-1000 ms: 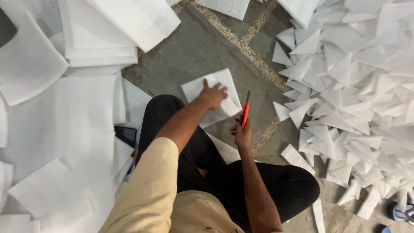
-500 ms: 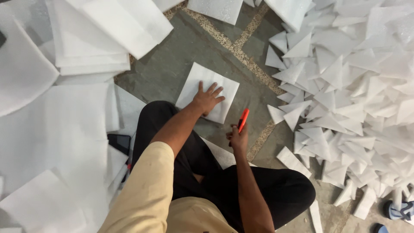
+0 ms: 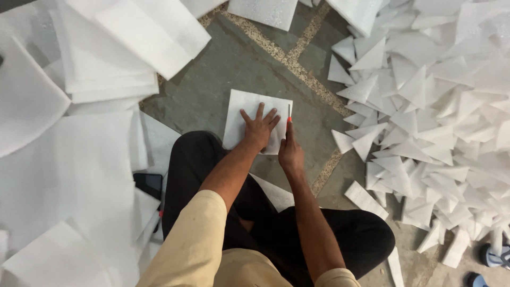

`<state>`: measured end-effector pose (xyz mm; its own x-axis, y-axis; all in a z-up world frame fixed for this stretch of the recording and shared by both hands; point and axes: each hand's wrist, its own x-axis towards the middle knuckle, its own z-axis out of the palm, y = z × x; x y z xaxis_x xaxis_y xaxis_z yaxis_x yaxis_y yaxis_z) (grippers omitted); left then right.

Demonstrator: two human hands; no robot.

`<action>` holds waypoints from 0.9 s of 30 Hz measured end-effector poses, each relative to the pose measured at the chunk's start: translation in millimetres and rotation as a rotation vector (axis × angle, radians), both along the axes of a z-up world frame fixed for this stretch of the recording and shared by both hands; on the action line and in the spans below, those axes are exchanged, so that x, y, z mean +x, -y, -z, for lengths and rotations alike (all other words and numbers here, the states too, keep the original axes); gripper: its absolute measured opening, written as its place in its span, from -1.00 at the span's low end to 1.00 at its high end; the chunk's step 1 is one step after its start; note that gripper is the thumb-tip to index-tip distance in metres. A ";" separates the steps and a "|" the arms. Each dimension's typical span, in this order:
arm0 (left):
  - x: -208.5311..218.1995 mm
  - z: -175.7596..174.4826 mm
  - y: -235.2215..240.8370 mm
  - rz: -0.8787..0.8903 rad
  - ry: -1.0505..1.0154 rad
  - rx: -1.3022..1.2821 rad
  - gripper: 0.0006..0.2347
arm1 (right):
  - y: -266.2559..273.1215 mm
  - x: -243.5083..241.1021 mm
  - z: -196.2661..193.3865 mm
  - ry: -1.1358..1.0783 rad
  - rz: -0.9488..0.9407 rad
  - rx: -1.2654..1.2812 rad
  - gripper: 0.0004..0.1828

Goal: The person sits on the floor and uses a utility knife to cut square white foam sheets into smaller pieces. They repeatedly pick up a sheet, cut it, and place the cut pieces aside, working through a stack of foam sheets.

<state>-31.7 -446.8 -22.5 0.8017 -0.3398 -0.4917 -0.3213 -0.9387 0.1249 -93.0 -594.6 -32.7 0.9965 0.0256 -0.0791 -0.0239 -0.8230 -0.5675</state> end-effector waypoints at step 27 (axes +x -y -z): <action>6.7 -11.6 -3.2 0.023 -0.022 0.024 0.21 | -4.6 -139.6 -76.2 -0.505 0.043 -0.166 -0.22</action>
